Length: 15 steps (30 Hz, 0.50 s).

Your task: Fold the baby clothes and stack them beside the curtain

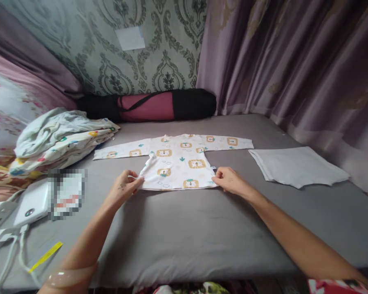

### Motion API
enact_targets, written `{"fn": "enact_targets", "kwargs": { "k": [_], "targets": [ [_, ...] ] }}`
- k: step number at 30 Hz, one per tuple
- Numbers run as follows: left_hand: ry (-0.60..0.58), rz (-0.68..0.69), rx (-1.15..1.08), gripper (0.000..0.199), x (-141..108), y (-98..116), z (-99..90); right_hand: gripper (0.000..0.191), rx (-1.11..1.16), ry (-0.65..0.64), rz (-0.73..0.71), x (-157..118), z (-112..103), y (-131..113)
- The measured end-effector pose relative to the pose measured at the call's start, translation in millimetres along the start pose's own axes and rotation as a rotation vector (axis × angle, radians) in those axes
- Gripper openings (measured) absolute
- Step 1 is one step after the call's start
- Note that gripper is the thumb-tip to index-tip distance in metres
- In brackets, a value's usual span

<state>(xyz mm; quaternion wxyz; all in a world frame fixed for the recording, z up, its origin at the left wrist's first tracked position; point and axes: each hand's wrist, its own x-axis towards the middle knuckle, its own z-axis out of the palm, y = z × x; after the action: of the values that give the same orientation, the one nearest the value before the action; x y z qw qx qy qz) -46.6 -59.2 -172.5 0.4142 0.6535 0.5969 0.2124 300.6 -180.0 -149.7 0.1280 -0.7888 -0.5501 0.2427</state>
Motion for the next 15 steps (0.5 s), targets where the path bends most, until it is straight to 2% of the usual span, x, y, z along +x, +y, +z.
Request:
{"fn": "enact_targets", "kwargs": {
  "k": [5,9,11,13,15],
  "targets": [
    [-0.092,-0.056,0.080,0.044,-9,10,-6.6,0.010,-0.021,-0.009,-0.059,8,-3,10],
    [-0.150,-0.073,0.134,0.039,-11,18,-9.3,0.011,-0.197,-0.077,-0.053,9,-8,5],
    [-0.181,-0.069,0.138,0.036,-5,23,-12.7,0.012,-0.314,-0.063,-0.054,16,-9,-1],
    [-0.145,-0.033,0.145,0.032,8,28,-15.4,0.011,-0.372,-0.005,-0.086,27,-3,-11],
    [-0.030,0.056,0.189,0.025,29,33,-15.5,0.012,-0.329,0.045,-0.190,39,12,-31]
  ]
}}
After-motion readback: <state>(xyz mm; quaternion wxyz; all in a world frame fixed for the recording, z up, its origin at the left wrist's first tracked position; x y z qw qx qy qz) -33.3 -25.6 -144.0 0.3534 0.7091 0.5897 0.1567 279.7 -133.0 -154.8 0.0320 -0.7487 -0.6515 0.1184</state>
